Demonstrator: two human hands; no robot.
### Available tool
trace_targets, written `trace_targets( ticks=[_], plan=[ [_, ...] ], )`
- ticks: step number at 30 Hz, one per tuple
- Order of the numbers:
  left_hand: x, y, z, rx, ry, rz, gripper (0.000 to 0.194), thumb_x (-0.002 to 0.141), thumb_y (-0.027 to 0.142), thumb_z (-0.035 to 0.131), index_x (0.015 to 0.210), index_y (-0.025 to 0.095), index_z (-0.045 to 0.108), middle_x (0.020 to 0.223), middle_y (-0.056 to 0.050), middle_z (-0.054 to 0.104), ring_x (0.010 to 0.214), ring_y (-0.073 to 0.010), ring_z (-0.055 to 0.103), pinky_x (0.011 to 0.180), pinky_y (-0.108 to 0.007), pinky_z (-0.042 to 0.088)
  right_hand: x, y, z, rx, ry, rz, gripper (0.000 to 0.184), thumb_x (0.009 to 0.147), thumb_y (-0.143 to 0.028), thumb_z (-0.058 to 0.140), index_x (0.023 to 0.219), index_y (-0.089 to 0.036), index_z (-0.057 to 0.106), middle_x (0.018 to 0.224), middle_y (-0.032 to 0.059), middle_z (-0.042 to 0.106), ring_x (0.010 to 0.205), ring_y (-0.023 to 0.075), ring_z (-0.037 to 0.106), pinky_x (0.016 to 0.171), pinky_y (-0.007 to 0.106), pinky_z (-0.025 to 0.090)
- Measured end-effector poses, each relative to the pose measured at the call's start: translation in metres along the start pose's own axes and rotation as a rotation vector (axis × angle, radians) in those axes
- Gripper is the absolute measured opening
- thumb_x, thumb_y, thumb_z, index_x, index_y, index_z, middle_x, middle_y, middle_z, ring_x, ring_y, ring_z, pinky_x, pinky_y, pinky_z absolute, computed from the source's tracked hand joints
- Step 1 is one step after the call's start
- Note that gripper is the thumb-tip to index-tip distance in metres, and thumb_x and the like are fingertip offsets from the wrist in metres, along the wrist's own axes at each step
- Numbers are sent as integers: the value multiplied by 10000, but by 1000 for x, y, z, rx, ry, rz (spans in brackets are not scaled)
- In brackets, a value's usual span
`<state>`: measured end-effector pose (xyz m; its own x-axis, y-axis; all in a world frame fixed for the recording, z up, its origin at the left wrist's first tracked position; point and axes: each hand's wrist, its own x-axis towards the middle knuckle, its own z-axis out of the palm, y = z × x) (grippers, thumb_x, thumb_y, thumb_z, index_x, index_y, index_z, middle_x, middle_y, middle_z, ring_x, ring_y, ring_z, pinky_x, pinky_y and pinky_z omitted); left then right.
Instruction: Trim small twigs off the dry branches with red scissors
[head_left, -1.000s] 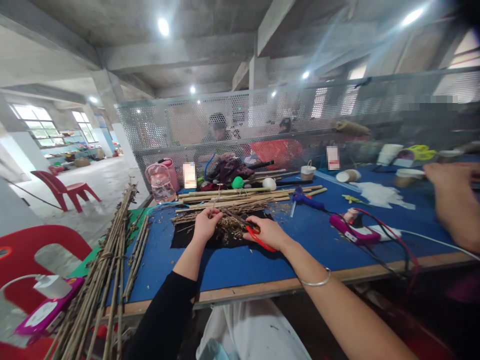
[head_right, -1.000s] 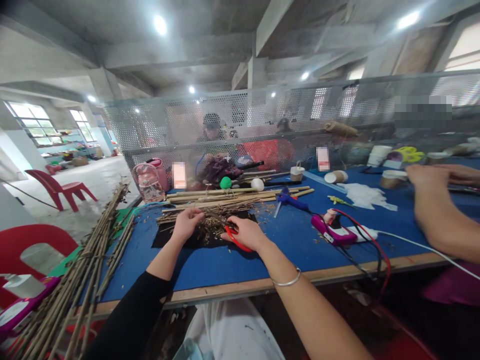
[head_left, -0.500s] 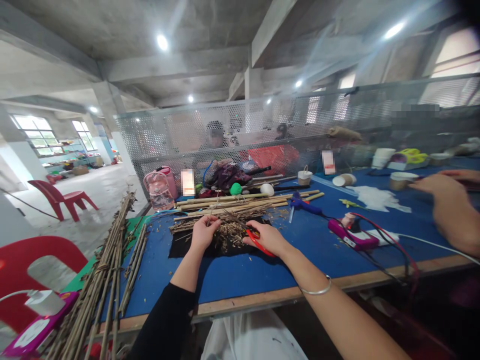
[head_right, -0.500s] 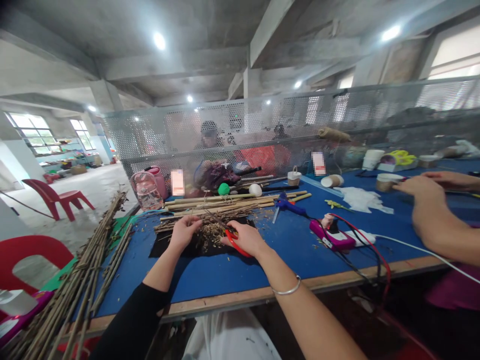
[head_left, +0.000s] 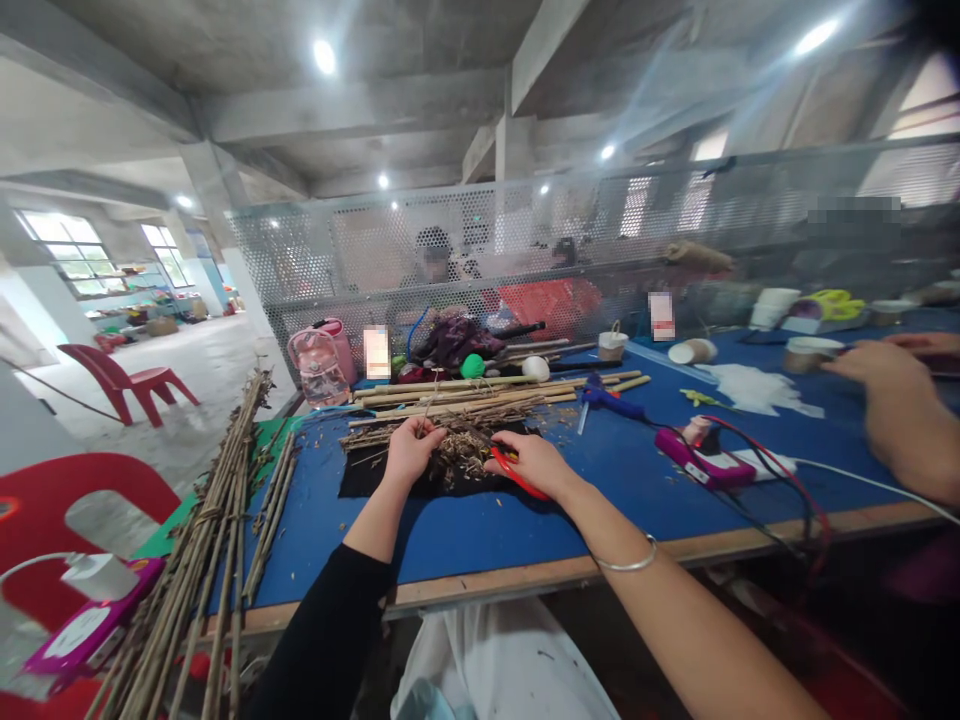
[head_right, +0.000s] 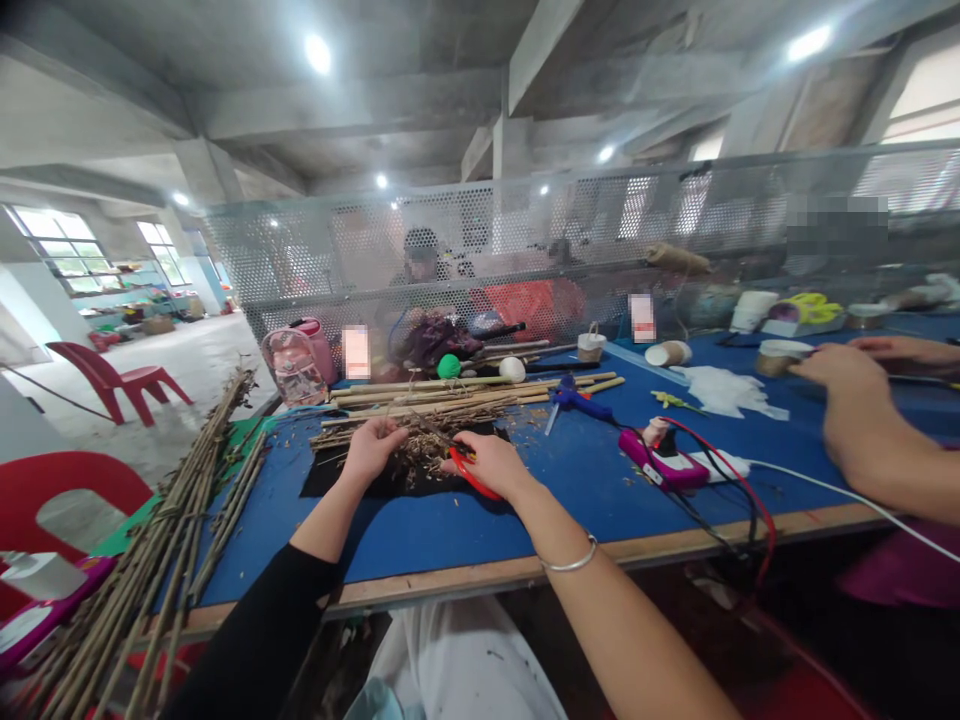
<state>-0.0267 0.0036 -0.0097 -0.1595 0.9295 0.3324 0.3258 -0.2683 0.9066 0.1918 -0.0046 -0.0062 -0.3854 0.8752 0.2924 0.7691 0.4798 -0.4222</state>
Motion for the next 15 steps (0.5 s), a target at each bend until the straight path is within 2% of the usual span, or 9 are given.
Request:
trace_targets(
  ticks=[5,11,15],
  plan=[
    [0,-1,1,-22,8,25,225,627,328,638,629,168,480,501,68,425,460,-67,361,483,-199,293,-3,-6,-2,-5,-26,-24,499,662,-601,556,1038,-273,548,746,-4,646,644,155,571,550,220,340],
    [0,0,3,-22,-17,51,220,626,309,637,627,171,466,522,64,426,489,-72,373,505,-199,306,0,-4,2,-6,-64,-18,509,644,-622,560,1005,-264,590,662,-6,624,585,147,543,519,218,325],
    [-1,3,2,0,-7,32,221,627,319,627,625,170,464,529,60,439,499,-76,388,518,-202,313,1,1,2,31,-37,-12,497,661,-629,542,991,-264,612,769,10,660,680,165,586,572,221,361]
  ],
)
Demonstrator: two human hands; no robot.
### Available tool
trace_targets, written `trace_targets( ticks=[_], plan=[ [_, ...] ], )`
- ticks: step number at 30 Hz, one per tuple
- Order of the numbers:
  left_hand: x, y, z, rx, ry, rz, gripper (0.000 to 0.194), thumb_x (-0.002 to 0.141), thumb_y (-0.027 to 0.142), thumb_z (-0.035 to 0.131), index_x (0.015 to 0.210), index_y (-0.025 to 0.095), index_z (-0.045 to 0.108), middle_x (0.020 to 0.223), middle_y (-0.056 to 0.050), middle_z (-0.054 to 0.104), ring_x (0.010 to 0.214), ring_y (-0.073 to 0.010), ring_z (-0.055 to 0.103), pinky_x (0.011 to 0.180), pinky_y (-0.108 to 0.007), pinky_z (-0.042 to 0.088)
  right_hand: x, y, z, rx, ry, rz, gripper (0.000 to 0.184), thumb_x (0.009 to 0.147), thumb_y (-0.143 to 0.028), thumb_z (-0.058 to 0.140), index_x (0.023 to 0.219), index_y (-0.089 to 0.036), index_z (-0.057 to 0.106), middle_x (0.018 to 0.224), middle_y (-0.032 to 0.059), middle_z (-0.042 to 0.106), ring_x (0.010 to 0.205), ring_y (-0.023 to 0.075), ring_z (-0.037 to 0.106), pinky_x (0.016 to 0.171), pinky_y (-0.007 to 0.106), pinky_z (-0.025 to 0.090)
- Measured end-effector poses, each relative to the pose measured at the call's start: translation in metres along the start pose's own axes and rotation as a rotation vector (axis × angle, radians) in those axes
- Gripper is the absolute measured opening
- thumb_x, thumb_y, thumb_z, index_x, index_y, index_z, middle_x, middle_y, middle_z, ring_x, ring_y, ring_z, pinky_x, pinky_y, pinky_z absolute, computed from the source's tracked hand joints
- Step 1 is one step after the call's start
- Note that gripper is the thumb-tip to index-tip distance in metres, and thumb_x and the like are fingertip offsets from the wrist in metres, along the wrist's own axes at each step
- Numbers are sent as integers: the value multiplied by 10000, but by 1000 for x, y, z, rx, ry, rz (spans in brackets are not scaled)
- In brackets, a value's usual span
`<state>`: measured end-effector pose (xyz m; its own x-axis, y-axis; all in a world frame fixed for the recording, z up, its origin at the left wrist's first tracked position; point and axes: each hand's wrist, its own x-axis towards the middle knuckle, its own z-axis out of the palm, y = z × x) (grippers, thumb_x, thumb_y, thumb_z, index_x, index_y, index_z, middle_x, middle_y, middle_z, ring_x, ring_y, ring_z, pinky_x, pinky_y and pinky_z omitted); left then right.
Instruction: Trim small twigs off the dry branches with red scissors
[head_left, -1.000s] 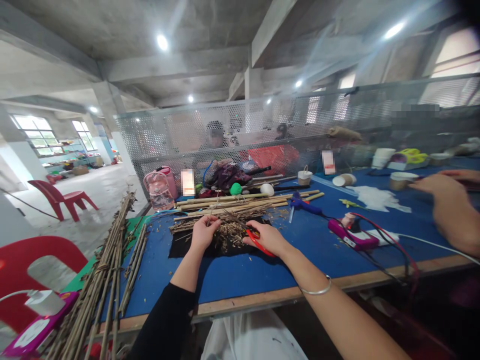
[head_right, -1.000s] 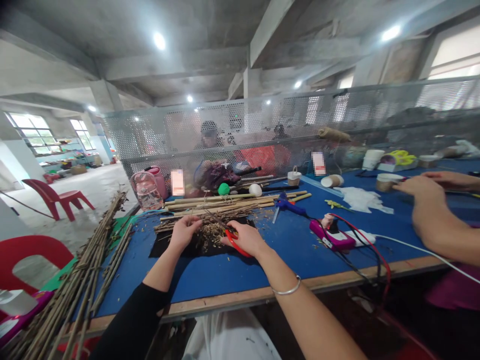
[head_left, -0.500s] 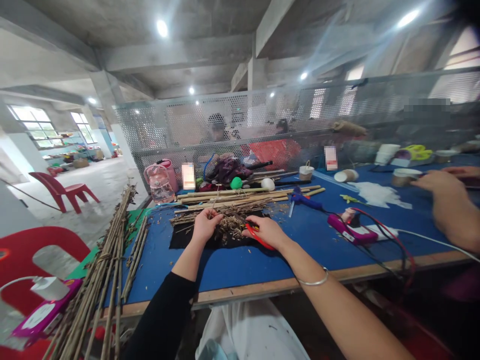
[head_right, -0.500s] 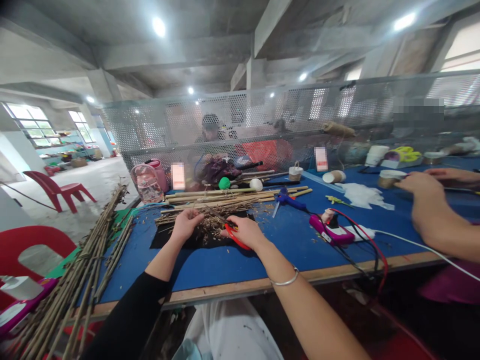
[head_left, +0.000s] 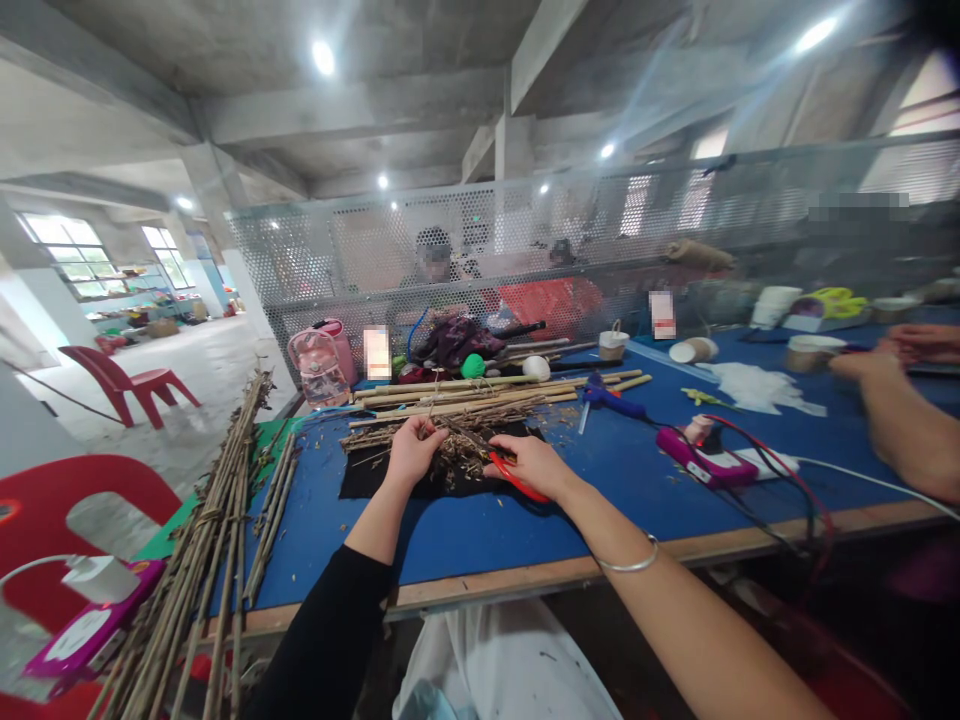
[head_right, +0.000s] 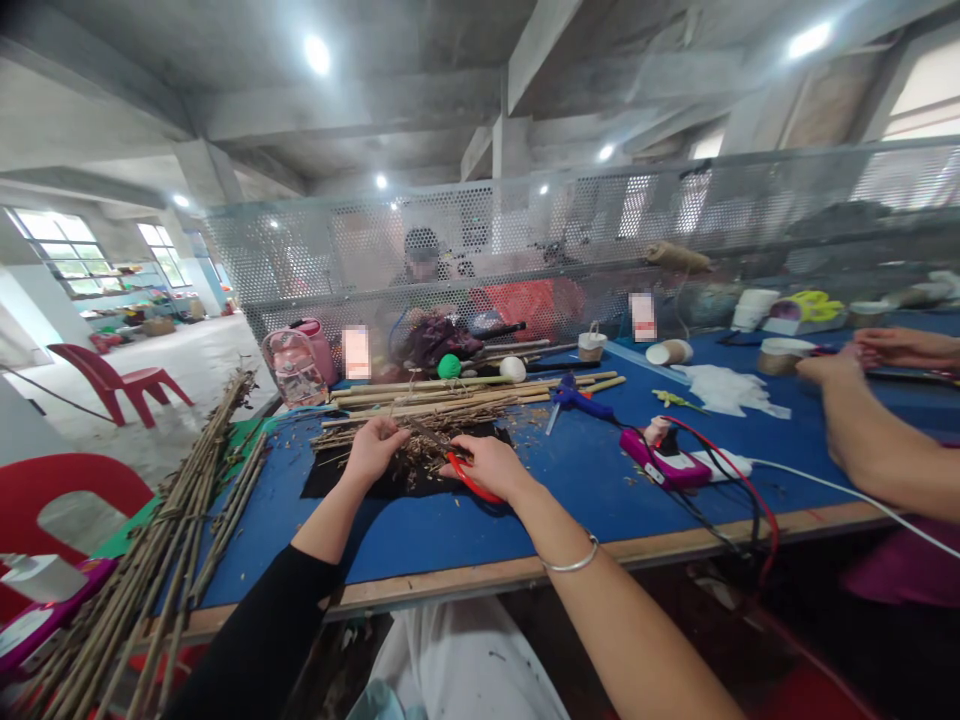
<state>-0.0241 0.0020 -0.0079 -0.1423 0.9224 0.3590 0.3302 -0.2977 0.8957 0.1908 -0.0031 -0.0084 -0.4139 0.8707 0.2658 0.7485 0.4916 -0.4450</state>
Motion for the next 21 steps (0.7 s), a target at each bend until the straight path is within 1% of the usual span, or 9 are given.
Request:
trace_targets(
  ticks=[2,4,6,9,10,13,15,18,21],
  plan=[
    [0,1,-1,14,10,-7,226,628,329,622,620,169,464,526,62,442,500,-77,393,530,-205,319,-1,2,0,18,19,7,492,660,-627,547,979,-259,618,822,19,668,735,179,600,614,230,381],
    [0,0,-1,13,8,-2,235,627,340,623,620,168,462,524,64,440,499,-77,391,534,-206,319,0,4,0,34,38,20,487,659,-628,547,957,-250,623,804,26,668,734,188,603,630,243,393],
    [1,-1,-1,7,-7,11,243,624,338,628,617,167,455,528,65,435,499,-74,383,528,-203,314,2,5,2,101,79,33,473,661,-605,560,947,-233,617,798,31,665,729,187,600,646,253,405],
    [0,-1,2,26,-33,29,240,622,320,631,609,165,449,533,65,425,507,-72,374,522,-200,305,14,1,6,349,191,76,484,627,-518,631,971,-182,578,821,42,652,737,173,592,677,254,426],
    [0,0,3,38,-42,38,235,625,316,630,609,164,450,534,64,423,509,-72,372,523,-200,304,19,-3,8,448,222,102,498,605,-487,655,973,-164,560,787,38,643,706,164,586,661,251,432],
    [-1,-1,4,62,-58,69,226,632,315,625,616,164,457,532,65,414,514,-74,366,528,-201,304,35,-18,11,692,178,165,433,601,-435,659,903,-158,520,628,-19,578,526,121,530,510,225,408],
    [-1,-2,5,70,-67,86,222,635,314,626,621,163,463,541,61,426,523,-76,376,532,-201,308,43,-31,13,791,125,185,375,595,-410,660,831,-168,499,571,-45,535,473,105,499,455,210,380],
    [-2,-3,5,80,-78,116,201,633,298,634,629,159,488,566,50,466,551,-83,411,553,-200,329,52,-48,18,851,86,172,303,596,-363,649,762,-176,478,541,-54,516,469,101,500,451,203,379],
    [-3,-2,3,47,-94,109,181,642,301,635,715,156,556,623,28,547,586,-97,474,588,-206,366,57,-53,20,843,138,162,266,595,-309,628,755,-182,458,510,-63,497,451,98,485,450,205,372]
  ],
)
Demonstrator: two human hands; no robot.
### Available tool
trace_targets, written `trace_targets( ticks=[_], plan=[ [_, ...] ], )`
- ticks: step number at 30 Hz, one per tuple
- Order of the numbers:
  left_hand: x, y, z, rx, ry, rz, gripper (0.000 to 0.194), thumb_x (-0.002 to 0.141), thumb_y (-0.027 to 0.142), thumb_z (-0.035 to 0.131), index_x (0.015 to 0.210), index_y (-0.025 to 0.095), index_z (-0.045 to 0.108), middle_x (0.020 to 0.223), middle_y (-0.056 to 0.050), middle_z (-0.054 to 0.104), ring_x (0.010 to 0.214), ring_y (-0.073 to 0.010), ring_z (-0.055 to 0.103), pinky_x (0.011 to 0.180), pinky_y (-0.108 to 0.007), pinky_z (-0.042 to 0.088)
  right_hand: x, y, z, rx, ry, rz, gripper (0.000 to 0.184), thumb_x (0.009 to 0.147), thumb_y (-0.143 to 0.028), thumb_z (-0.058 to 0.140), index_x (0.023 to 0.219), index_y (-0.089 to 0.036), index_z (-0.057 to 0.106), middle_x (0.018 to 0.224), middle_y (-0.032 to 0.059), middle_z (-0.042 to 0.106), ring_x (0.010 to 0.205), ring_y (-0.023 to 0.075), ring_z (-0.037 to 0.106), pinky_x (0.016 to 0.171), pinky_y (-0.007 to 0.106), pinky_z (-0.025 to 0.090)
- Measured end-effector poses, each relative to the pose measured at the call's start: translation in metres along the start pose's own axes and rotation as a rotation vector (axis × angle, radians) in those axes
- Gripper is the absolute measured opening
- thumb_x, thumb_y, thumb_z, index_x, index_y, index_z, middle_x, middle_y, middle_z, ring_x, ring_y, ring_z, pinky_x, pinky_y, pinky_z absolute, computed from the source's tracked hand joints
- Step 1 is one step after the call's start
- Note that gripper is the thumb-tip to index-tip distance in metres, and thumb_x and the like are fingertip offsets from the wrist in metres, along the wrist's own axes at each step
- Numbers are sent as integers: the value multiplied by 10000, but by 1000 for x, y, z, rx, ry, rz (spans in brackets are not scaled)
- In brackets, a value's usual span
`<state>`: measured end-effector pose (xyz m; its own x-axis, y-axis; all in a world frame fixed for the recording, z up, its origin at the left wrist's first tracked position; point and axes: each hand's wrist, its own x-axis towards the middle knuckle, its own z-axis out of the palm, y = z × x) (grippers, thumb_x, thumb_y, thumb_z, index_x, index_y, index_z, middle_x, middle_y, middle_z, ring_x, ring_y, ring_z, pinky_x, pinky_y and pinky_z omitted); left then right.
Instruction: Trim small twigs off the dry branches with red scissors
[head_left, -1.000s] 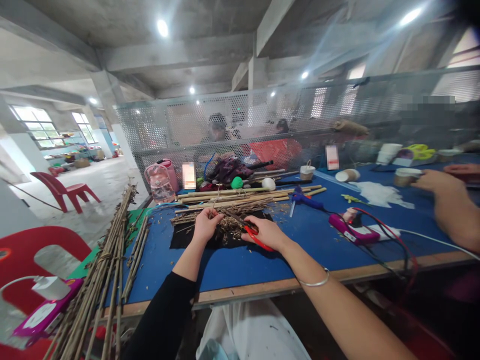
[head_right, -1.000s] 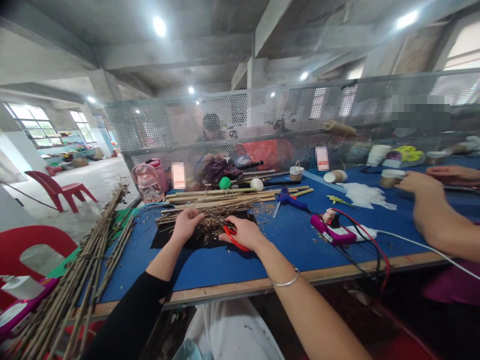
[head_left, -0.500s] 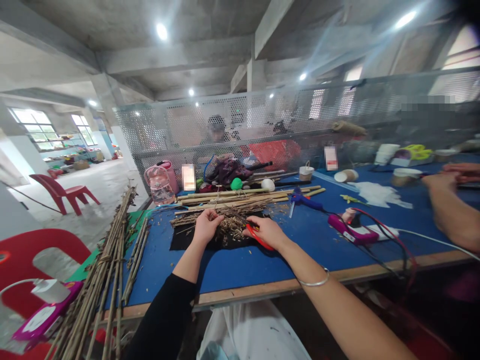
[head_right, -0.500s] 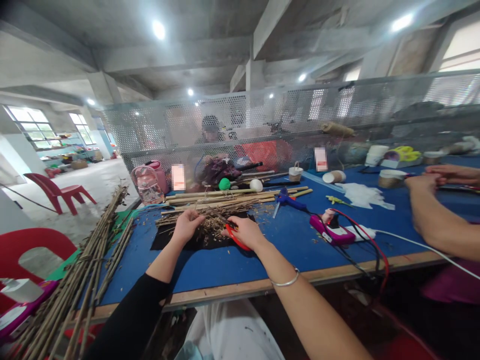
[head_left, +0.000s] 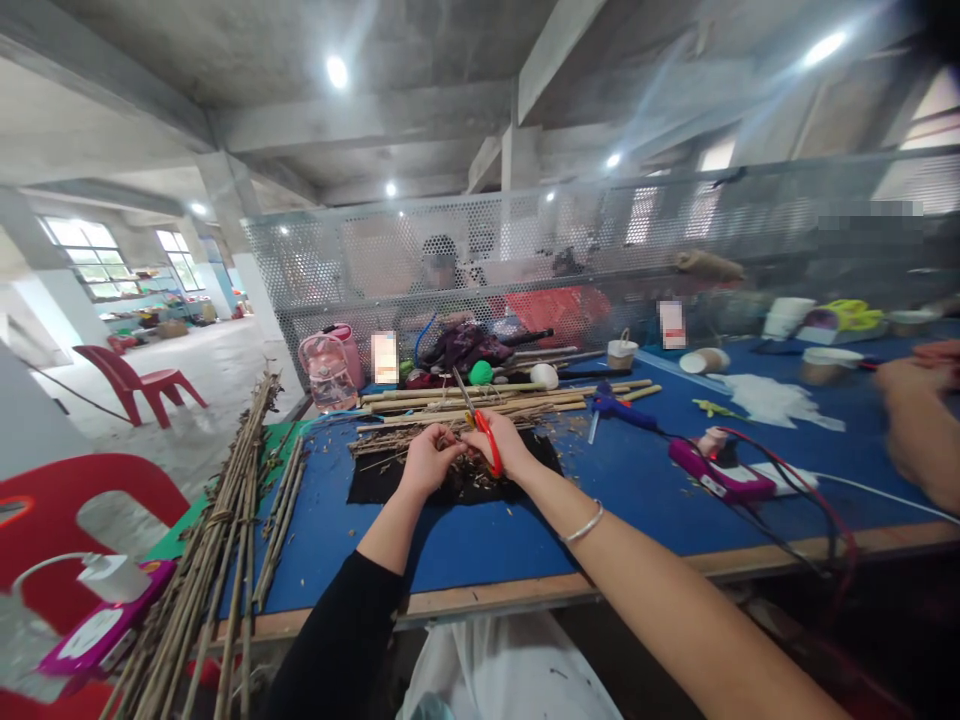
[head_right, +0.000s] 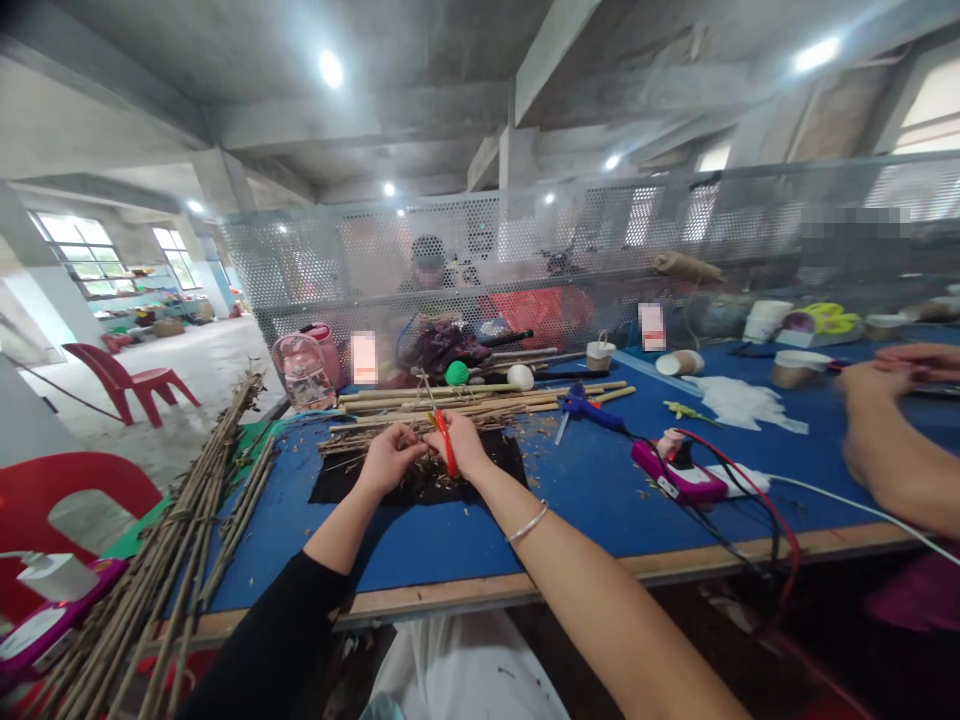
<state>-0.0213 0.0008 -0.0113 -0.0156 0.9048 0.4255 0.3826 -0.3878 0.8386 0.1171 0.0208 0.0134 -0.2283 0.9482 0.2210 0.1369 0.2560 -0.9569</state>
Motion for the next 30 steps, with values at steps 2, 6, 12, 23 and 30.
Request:
trace_targets(
  ticks=[2,6,12,23,30],
  plan=[
    [1,2,-3,-14,4,-29,224,677,337,604,804,152,603,676,-1,605,618,-116,519,615,-220,389,3,0,-2,4,40,-34,281,583,-293,627,768,-184,445,505,-69,486,442,97,474,442,205,360],
    [3,5,-11,81,69,-103,318,769,390,472,793,136,663,684,-39,649,672,-157,560,653,-248,398,7,4,-14,45,59,-56,308,588,-317,625,781,-191,422,540,-71,488,468,109,505,448,208,357],
    [1,6,-12,127,-23,-96,414,768,467,448,782,131,689,632,-32,636,624,-155,545,593,-239,377,8,11,-21,62,45,-109,297,606,-337,622,778,-188,430,565,-64,499,481,109,511,475,221,381],
    [-1,5,-6,147,-61,-58,295,719,375,516,745,133,683,577,-5,597,513,-107,465,512,-215,333,4,10,-5,16,26,-134,383,593,-416,663,816,-180,460,557,-54,514,489,106,499,494,224,399],
    [3,5,-10,135,82,-105,291,717,367,495,659,135,661,554,-3,594,540,-121,491,537,-217,345,-26,-8,-34,-154,-118,193,538,726,-710,353,836,-196,469,523,-49,463,329,56,339,317,187,279]
  ],
)
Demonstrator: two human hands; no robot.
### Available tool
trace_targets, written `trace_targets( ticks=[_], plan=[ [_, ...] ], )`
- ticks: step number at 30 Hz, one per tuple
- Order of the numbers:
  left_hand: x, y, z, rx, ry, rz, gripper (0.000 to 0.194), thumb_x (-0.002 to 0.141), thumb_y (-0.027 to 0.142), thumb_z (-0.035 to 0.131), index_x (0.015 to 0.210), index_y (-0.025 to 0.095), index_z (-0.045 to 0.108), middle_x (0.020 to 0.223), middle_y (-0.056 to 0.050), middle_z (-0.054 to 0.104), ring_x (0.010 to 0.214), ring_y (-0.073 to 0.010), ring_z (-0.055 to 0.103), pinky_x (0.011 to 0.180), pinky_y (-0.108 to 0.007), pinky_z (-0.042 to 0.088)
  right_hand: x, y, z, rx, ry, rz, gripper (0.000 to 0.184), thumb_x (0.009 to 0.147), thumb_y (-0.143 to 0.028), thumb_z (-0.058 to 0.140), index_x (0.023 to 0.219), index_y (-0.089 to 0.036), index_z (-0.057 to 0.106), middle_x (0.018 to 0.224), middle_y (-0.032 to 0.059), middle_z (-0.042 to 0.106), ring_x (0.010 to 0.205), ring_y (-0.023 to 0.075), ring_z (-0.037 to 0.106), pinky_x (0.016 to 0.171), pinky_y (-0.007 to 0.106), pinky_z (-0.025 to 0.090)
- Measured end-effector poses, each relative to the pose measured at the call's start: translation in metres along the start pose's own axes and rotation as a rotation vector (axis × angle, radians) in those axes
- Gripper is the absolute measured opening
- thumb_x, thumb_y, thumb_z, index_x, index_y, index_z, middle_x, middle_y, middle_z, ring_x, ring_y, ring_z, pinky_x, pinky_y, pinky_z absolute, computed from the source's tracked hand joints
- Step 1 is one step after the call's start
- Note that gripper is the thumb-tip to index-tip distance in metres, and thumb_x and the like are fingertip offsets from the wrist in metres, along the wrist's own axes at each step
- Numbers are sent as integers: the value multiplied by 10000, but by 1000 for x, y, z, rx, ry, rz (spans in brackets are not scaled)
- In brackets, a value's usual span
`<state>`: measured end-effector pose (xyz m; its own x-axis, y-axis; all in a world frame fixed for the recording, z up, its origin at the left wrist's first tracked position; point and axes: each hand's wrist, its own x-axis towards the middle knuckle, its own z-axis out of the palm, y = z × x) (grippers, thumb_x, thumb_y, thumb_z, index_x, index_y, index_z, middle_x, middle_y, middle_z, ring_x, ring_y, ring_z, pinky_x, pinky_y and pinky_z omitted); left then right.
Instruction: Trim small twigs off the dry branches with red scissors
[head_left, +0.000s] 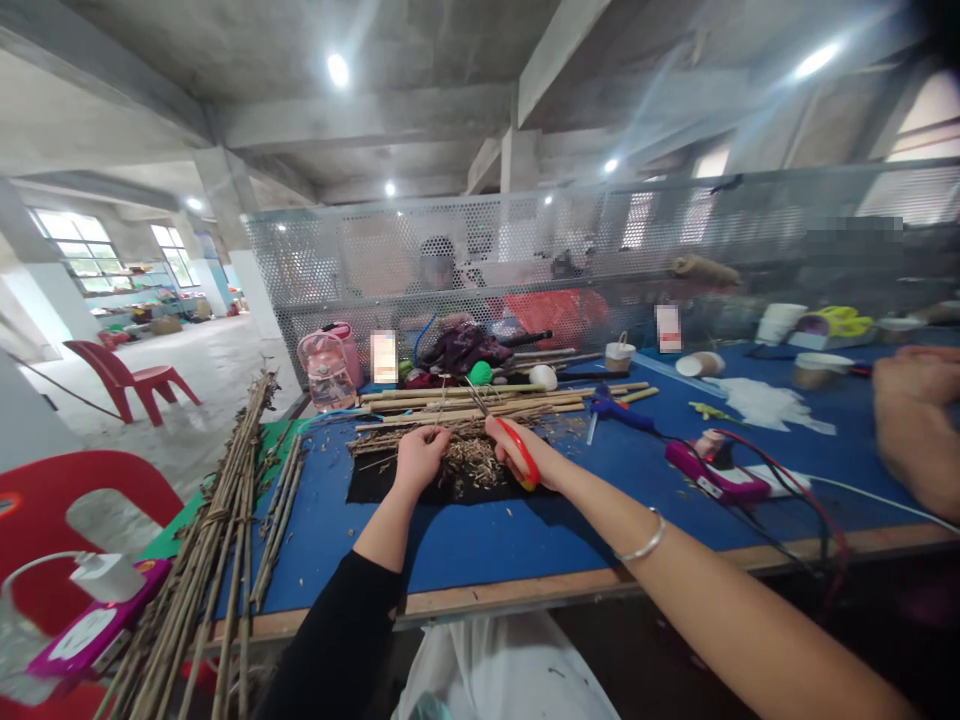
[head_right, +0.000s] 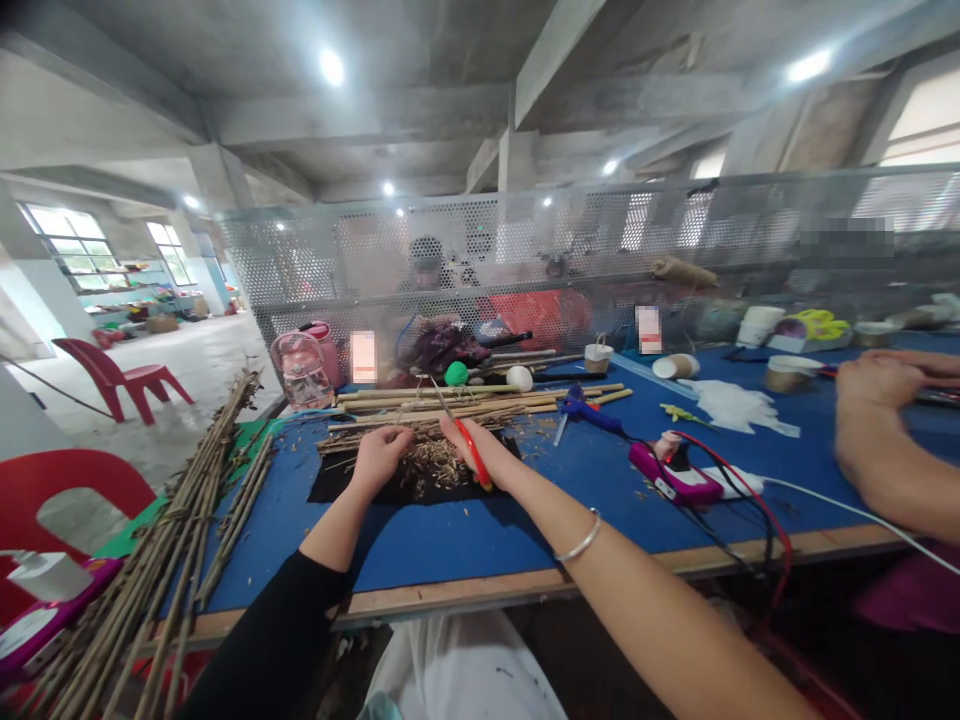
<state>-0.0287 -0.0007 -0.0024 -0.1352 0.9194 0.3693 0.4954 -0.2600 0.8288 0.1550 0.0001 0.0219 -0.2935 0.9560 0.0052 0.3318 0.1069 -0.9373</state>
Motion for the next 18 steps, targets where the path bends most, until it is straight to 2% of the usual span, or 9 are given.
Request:
trace_targets(
  ticks=[4,8,13,18],
  plan=[
    [-1,-1,1,-21,18,-13,312,712,389,498,631,130,652,530,6,570,527,-115,481,524,-213,334,-21,-5,-17,-62,-165,186,581,700,-745,345,791,-189,489,515,-29,471,350,66,380,316,182,315],
    [-2,-1,3,-66,-47,-7,312,711,391,505,686,124,665,563,-5,590,530,-114,485,533,-215,344,-25,-5,-14,-58,-255,205,583,669,-760,374,679,-183,459,524,-29,468,352,54,373,329,182,332],
    [-5,3,3,-59,-113,-12,284,700,363,517,698,122,669,535,1,565,493,-102,454,506,-214,330,-21,-3,-3,-69,-240,140,591,659,-767,376,684,-183,460,501,-48,425,337,43,334,317,172,299],
    [-7,5,3,-46,-143,-27,292,691,366,521,711,119,674,506,12,542,458,-92,421,477,-211,311,-22,-1,-1,-53,-217,152,586,655,-754,410,750,-182,498,464,-55,400,330,50,310,307,178,279]
  ],
)
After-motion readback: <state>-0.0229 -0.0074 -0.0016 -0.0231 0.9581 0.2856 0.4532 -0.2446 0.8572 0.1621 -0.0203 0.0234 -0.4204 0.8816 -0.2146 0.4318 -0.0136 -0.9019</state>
